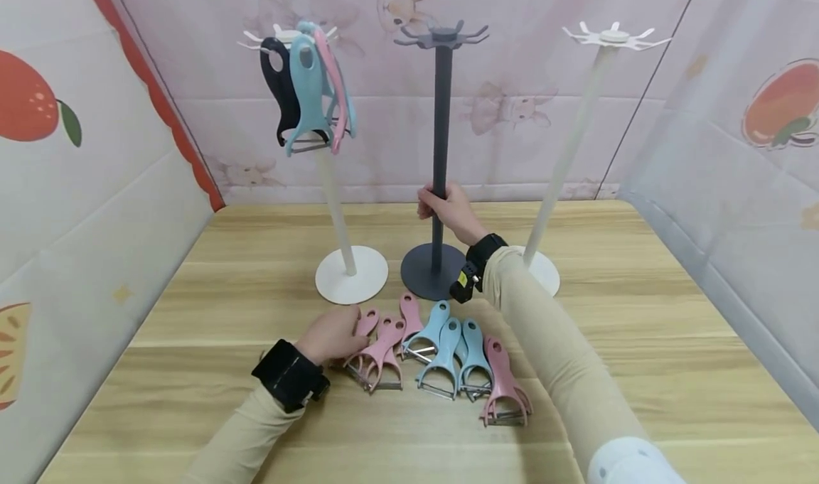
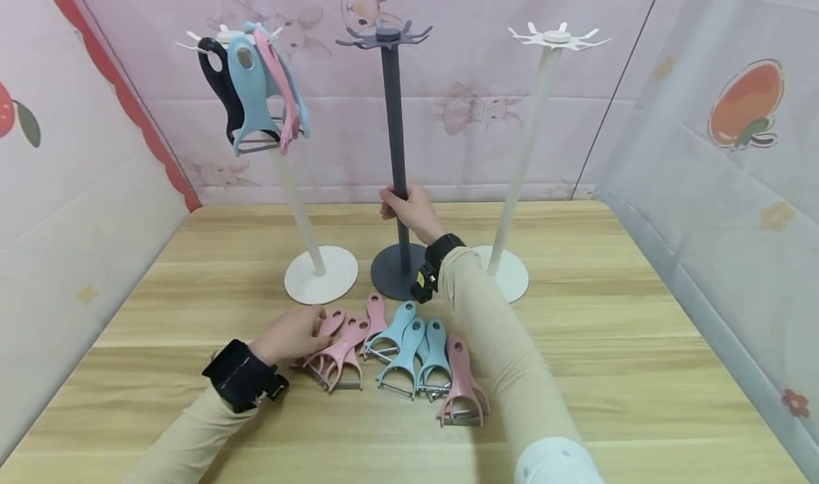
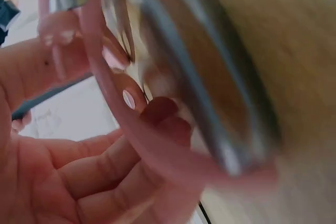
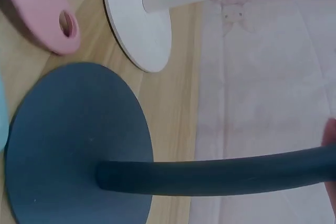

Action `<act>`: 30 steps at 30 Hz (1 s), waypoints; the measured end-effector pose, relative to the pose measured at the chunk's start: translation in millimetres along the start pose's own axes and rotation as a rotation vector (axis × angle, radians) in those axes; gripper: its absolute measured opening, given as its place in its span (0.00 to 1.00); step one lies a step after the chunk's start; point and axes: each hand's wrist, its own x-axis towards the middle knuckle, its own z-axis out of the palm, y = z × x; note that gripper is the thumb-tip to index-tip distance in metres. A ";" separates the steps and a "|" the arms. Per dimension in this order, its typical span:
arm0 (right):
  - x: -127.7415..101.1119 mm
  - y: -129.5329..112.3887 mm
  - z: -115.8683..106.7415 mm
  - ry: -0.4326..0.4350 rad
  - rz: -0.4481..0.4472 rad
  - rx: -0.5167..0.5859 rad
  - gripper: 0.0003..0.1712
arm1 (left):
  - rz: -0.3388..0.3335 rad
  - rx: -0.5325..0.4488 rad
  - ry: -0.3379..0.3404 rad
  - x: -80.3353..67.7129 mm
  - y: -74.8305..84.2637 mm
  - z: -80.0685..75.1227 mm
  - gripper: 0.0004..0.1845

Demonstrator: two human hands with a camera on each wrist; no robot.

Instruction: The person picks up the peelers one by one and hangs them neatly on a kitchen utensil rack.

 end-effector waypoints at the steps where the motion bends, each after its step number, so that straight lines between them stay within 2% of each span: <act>1: -0.3 1.1 1.4 0.002 -0.009 0.005 0.14 | -0.003 0.019 0.008 0.8 1.0 -0.1 0.08; 4: -1.8 2.7 4.7 0.015 -0.046 0.023 0.16 | -0.012 0.033 0.028 0.9 3.3 -2.4 0.09; 7: -4.7 -0.3 6.7 0.023 -0.079 0.041 0.19 | 0.007 -0.010 0.080 0.2 6.3 -8.8 0.07; 9: -8.0 -5.1 8.0 0.029 -0.093 0.038 0.20 | 0.056 -0.033 0.146 0.2 10.5 -17.7 0.06; 13: -12.9 -13.6 10.2 0.051 -0.110 0.012 0.19 | 0.199 -0.025 0.337 4.7 26.1 -44.3 0.17; 16: -12.7 -12.8 10.5 0.075 -0.114 -0.005 0.18 | 0.303 -0.037 0.491 12.7 47.3 -67.2 0.24; 20: -9.2 -2.3 9.4 0.097 -0.127 -0.015 0.17 | 0.473 -0.082 0.702 30.7 84.7 -93.6 0.23; 23: -9.7 -1.7 9.6 0.106 -0.139 -0.001 0.16 | 0.582 -0.119 0.819 46.4 113.5 -110.4 0.21; 26: -12.5 -7.6 10.2 0.106 -0.130 0.018 0.16 | 0.647 -0.145 0.899 60.1 138.8 -126.7 0.21; 30: -11.2 -7.5 9.1 0.105 -0.110 0.039 0.14 | 0.667 -0.137 0.989 74.8 163.2 -146.4 0.20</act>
